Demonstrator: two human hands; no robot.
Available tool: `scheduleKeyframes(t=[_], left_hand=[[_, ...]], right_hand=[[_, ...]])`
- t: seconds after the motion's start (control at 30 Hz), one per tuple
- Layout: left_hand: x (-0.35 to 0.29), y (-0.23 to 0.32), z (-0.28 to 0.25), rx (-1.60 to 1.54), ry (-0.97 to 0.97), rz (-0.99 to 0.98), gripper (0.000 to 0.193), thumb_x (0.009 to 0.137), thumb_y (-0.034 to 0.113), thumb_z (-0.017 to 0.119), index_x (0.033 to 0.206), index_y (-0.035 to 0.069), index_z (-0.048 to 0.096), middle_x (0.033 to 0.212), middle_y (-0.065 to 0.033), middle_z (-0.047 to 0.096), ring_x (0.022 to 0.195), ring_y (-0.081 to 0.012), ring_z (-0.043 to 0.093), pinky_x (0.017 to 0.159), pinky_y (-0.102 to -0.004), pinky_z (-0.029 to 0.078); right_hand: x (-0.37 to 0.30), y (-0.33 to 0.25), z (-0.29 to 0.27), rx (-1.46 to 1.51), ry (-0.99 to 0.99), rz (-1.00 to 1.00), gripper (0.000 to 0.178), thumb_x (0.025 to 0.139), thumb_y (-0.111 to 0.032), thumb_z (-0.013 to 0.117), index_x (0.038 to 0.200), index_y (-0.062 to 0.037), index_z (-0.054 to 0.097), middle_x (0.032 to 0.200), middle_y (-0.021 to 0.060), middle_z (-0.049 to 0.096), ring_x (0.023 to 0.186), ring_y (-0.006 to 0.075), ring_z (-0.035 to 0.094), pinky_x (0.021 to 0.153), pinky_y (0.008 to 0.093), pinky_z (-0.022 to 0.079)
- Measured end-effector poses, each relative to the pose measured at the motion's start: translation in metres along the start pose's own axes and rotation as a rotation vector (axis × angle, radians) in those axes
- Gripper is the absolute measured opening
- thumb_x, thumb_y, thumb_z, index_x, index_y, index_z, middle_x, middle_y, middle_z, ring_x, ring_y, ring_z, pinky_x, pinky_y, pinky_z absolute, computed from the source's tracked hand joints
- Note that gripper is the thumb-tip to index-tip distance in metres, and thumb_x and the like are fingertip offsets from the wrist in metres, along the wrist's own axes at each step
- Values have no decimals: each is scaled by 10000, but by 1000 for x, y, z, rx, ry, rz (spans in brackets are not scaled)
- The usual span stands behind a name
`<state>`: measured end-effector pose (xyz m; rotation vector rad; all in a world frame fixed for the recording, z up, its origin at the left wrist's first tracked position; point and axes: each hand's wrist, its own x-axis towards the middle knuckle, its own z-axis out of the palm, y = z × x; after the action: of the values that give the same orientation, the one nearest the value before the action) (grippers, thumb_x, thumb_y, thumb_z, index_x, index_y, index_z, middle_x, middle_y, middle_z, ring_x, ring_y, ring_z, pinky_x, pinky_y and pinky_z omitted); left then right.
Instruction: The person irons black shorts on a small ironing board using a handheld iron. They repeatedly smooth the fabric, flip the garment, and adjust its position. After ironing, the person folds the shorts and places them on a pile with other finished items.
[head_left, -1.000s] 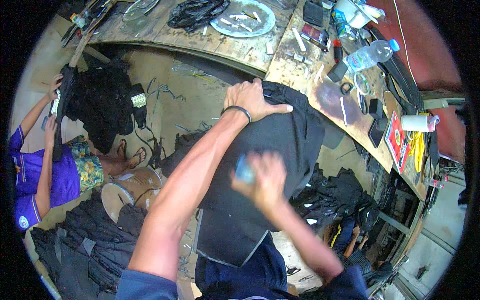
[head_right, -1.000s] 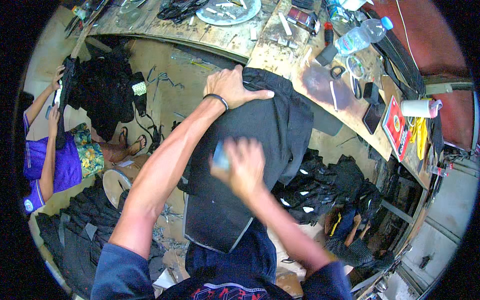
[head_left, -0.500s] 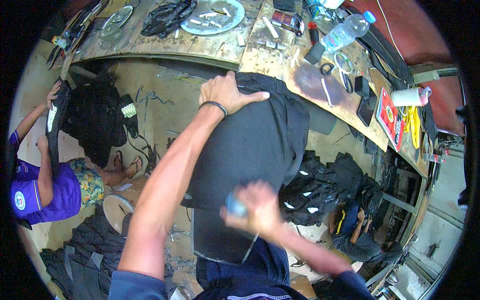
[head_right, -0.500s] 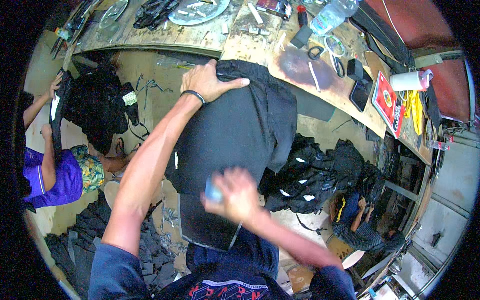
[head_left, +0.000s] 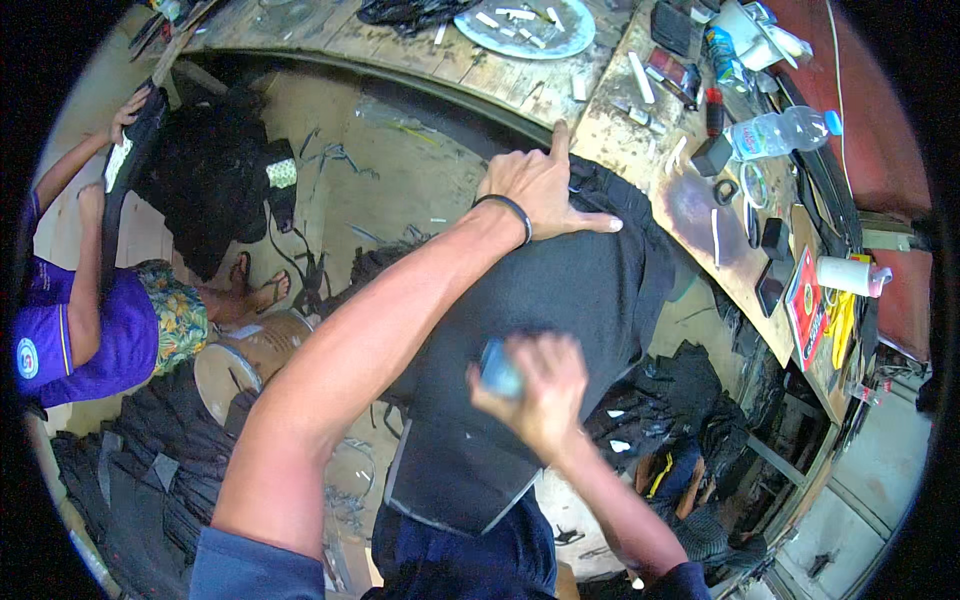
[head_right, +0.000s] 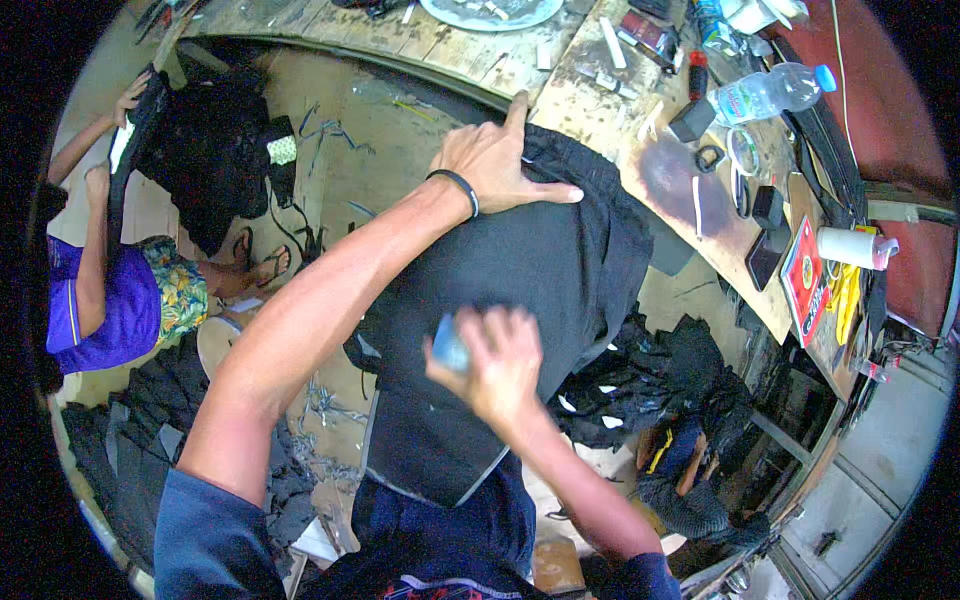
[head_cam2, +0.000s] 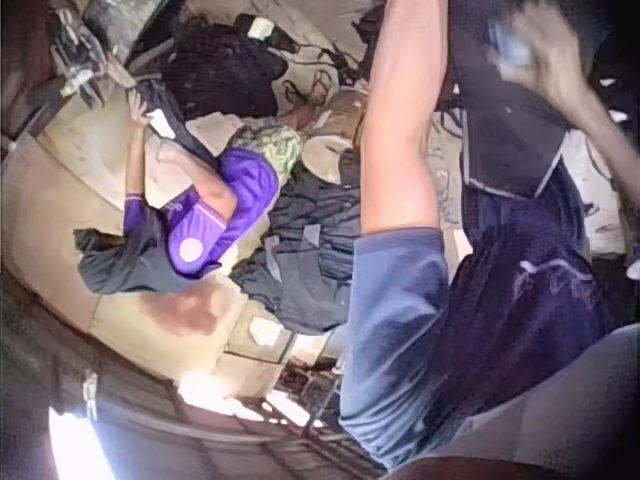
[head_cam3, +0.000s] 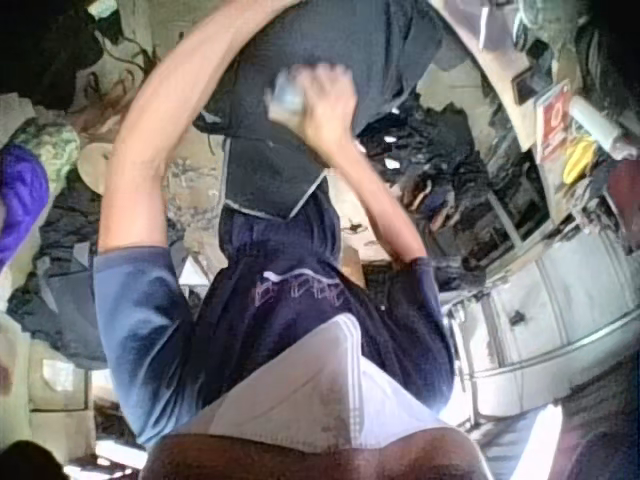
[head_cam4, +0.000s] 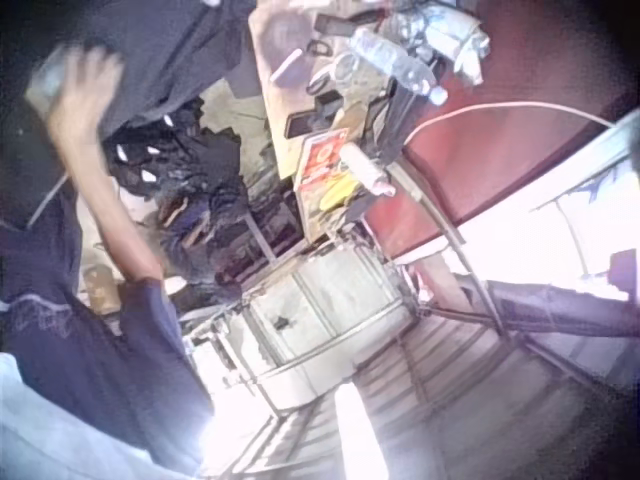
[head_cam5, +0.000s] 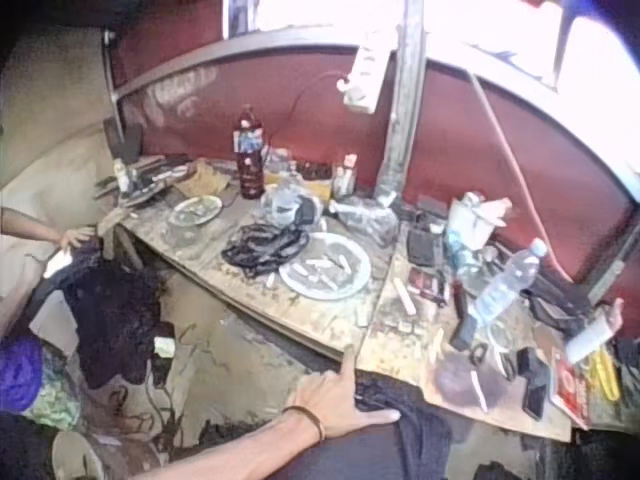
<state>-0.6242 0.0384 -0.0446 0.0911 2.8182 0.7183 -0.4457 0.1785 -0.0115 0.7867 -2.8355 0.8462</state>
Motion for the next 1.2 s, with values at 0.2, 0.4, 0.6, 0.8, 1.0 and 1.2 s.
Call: scheduleKeyframes(t=[0.2,0.4,0.6,0.8,1.0,1.2], left_hand=[[-6,-7,2,-68,70,33,1563,617,1026,682,1654,-75,290,968,-345,766,931,-486,783,848,-562,630],[4,-10,10,-71,128,71,1508,627,1022,678,1661,-17,323,1008,-331,775,963,-488,778,891,-552,618],[-40,-12,9,-60,735,246,1100,933,798,636,1629,-17,385,1551,-330,518,1433,-458,515,1191,-557,428],[-189,-83,89,-1029,74,-71,895,1103,580,559,1577,-160,388,1666,-332,428,1561,-367,429,1272,-428,340],[-416,-66,104,-793,-50,-391,868,1147,521,492,1646,-149,258,1689,-320,400,1572,-357,413,1293,-421,315],[-622,-2,80,-711,-769,-175,798,1005,285,788,1584,-88,386,1524,-248,585,1429,-336,549,1215,-448,420]], right_hand=[[19,1,9,1,-79,-64,498,644,-348,981,938,-67,693,808,111,623,771,332,634,741,474,537],[-32,-27,-9,497,-425,297,449,696,-357,940,951,-41,747,895,132,708,937,318,715,848,446,591],[-41,131,-59,209,258,682,897,890,-602,761,1468,60,584,1269,220,724,1114,332,695,986,455,538],[-82,98,-44,707,30,954,898,910,-660,694,1413,84,675,1381,254,694,1255,324,659,1112,414,481],[-205,-10,-52,734,-275,886,757,957,-655,615,1305,8,724,1445,226,671,1390,350,580,1172,457,430],[-475,-104,-78,778,-323,1438,611,1031,-467,713,1409,13,710,1302,122,767,1184,198,679,1087,334,488]])
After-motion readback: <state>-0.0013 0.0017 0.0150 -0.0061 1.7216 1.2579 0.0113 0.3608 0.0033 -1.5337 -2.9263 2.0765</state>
